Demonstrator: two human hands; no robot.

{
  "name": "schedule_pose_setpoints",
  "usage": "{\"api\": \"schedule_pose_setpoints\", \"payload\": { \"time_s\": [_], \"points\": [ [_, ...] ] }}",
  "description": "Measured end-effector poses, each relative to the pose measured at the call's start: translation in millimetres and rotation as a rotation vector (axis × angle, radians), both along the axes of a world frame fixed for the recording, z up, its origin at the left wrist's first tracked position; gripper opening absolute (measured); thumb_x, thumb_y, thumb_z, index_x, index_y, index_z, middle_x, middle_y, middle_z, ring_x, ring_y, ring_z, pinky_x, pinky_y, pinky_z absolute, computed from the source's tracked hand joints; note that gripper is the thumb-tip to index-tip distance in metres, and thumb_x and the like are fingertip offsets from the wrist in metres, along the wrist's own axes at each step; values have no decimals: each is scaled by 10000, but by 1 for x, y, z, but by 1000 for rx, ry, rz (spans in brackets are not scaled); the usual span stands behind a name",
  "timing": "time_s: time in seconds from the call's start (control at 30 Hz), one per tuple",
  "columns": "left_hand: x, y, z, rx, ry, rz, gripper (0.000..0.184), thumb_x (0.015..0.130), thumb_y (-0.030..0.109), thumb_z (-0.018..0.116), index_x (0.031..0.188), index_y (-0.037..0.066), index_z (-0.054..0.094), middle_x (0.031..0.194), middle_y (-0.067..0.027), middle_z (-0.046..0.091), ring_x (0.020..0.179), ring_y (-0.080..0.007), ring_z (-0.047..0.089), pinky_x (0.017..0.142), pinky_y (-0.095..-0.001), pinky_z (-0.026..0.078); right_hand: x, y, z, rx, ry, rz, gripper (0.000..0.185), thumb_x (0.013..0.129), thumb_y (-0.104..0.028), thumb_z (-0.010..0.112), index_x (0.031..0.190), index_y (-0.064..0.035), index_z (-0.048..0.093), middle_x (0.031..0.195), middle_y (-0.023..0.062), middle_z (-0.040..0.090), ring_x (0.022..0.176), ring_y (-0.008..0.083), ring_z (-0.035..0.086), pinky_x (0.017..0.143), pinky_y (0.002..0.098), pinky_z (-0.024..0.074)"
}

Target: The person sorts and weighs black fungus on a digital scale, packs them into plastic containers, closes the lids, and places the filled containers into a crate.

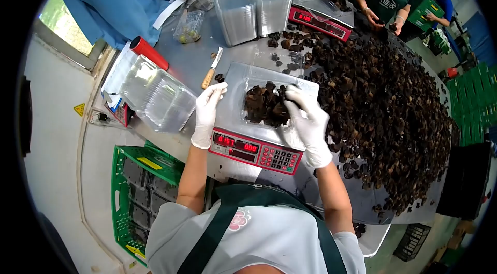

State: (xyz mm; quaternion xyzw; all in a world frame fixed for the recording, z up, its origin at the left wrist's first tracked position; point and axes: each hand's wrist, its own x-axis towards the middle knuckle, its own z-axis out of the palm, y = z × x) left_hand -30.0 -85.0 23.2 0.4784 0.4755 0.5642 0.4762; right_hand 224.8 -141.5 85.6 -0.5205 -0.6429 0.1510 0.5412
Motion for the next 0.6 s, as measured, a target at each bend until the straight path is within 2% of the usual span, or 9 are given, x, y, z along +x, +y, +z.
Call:
{"api": "schedule_pose_setpoints", "payload": {
  "time_s": [0.03, 0.1, 0.13, 0.17, 0.27, 0.37, 0.43, 0.57, 0.6],
  "points": [
    [0, 0, -1, 4, 1, 4, 235, 951, 146, 568, 1113, -5, 648, 1028, -37, 673, 940, -97, 624, 816, -218, 462, -13, 10, 6, 91, -128, 71, 221, 792, 5, 689, 1005, -52, 681, 1090, 107, 673, 980, 211, 658, 855, 283, 514],
    [1, -1, -3, 31, 62, -13, 234, 946, 135, 574, 1116, -10, 644, 1024, -39, 671, 940, -95, 617, 826, -214, 459, -24, 28, -9, 88, -354, 162, 222, 814, -31, 666, 1035, -58, 663, 1094, 111, 665, 958, 241, 646, 837, 310, 507],
    [0, -2, -2, 26, 67, -15, 230, 944, 123, 574, 1117, -12, 642, 1024, -41, 670, 939, -94, 611, 831, -212, 456, -26, 33, -16, 3, -486, 139, 237, 826, -75, 661, 1062, -58, 646, 1097, 111, 664, 941, 262, 635, 837, 330, 493],
    [-1, -2, -2, 25, 70, -13, 230, 944, 123, 574, 1117, -12, 642, 1024, -41, 670, 939, -94, 611, 831, -212, 456, -25, 34, -16, 2, -483, 141, 237, 826, -75, 661, 1062, -58, 646, 1097, 111, 664, 941, 262, 635, 837, 330, 493],
    [-5, 2, -2, 55, 49, -8, 229, 947, 109, 563, 1124, -15, 640, 1031, -43, 667, 936, -93, 609, 829, -215, 458, -6, 36, -10, 49, -300, 10, 256, 808, -79, 673, 1062, -54, 652, 1123, 123, 658, 972, 287, 636, 864, 336, 493],
    [-7, 13, 8, 12, 76, 4, 233, 951, 104, 551, 1123, -24, 640, 1035, -44, 664, 938, -96, 609, 829, -223, 462, 28, 23, -1, -138, -71, -142, 271, 862, -40, 633, 1133, -47, 651, 1149, 100, 662, 1030, 163, 631, 855, 263, 500],
    [-6, 24, 15, -23, -15, 15, 196, 915, 48, 596, 1084, -39, 644, 987, -37, 655, 913, -83, 582, 833, -210, 452, 52, 12, -11, -234, -14, -235, 264, 866, -65, 636, 1129, -66, 657, 1118, 104, 668, 942, 162, 659, 817, 266, 523],
    [-3, 56, 26, -58, 43, -21, 213, 918, 80, 603, 1103, -18, 641, 993, -34, 654, 904, -91, 586, 830, -215, 452, 85, -16, -34, -376, 76, -316, 278, 894, -97, 620, 1167, -50, 647, 1099, 86, 681, 982, 142, 644, 866, 268, 499],
    [0, 63, 29, -66, 46, -57, 262, 911, 148, 624, 1122, -8, 633, 1029, -41, 648, 951, -99, 576, 855, -234, 443, 87, -22, -34, -410, 89, -334, 274, 899, -98, 614, 1165, -41, 645, 1105, 84, 681, 996, 142, 639, 879, 270, 493]
  ]
}}
